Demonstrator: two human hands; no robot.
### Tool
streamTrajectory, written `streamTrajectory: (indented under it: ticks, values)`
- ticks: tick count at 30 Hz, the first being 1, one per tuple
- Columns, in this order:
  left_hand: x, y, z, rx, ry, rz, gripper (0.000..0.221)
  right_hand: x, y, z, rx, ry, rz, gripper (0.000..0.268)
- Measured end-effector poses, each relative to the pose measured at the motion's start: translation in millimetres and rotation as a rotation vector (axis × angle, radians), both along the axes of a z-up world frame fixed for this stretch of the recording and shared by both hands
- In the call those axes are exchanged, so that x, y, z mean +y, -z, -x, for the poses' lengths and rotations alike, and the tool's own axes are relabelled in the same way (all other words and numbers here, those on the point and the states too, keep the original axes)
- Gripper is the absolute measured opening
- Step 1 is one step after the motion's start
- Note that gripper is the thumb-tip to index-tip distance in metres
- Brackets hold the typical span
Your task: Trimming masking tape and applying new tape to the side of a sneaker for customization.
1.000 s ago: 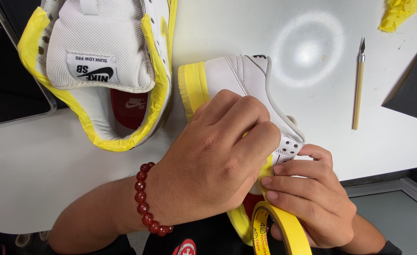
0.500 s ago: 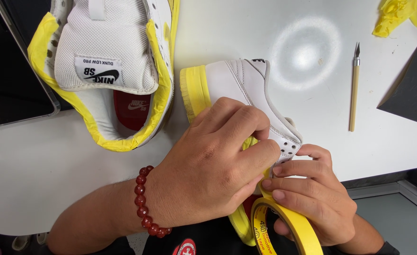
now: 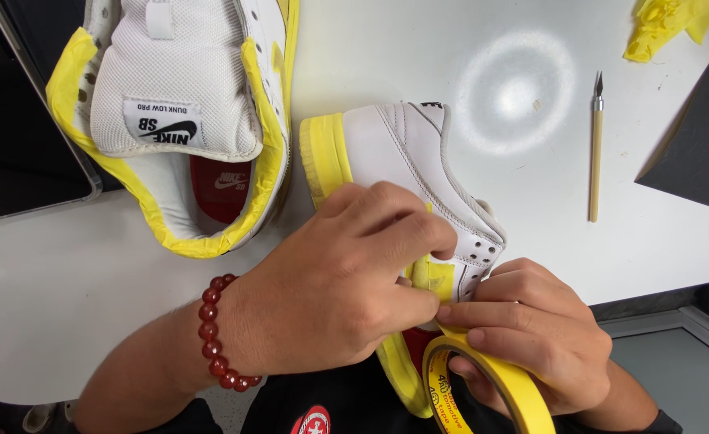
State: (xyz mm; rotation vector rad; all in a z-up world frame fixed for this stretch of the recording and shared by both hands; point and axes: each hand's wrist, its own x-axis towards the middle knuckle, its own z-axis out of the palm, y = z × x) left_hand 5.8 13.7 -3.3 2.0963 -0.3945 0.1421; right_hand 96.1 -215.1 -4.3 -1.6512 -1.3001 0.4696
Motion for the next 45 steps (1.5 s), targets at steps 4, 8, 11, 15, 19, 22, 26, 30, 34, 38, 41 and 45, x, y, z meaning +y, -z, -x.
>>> streamTrajectory:
  ticks: [4,8,11,15,19,22,26,30,34,38,41,45]
  values:
    - [-3.4,6.7,10.2,-0.068,-0.041,-0.052,0.003,6.7,-4.3,-4.7,-0.030,-0.051,-0.021,0.030]
    - [1.2,14.4,14.9,-0.115,-0.051,-0.054,0.005,13.9,-7.7,-5.5,-0.028,-0.079,-0.020,0.029]
    - [2.7,18.2,14.6,-0.157,-0.038,-0.057,0.006,15.0,-4.7,-4.5,-0.008,-0.079,-0.028,0.026]
    - [2.0,22.6,12.7,-0.225,-0.034,-0.089,0.009,12.0,-1.9,0.1,0.016,-0.025,-0.042,0.020]
    - [3.5,27.8,15.0,-0.251,-0.005,-0.082,0.009,10.9,-3.3,-1.2,0.058,-0.007,-0.063,0.019]
    - [1.0,29.3,14.4,-0.288,0.030,-0.097,0.008,5.1,-4.4,-2.0,0.057,-0.022,-0.022,0.020]
    - [-2.1,32.1,14.9,-0.301,-0.005,-0.156,0.013,-11.5,2.4,3.6,0.041,0.003,0.060,0.027]
    - [-5.2,35.3,13.8,-0.300,-0.023,-0.156,0.024,-27.5,13.7,9.6,0.070,0.078,0.092,0.028]
    - [-7.2,34.3,13.0,-0.305,-0.025,-0.186,0.024,-32.1,20.8,9.7,0.102,0.099,0.043,0.027]
    - [-7.9,25.8,10.0,-0.255,-0.033,-0.177,0.011,-29.8,19.3,5.8,0.145,0.050,-0.036,0.027]
    - [-10.0,19.8,7.7,-0.226,-0.051,-0.197,0.006,-25.8,13.6,3.3,0.170,0.026,-0.054,0.025]
    - [-13.9,18.7,7.7,-0.207,-0.071,-0.195,0.018,-15.0,0.2,-6.4,0.147,-0.063,-0.037,0.024]
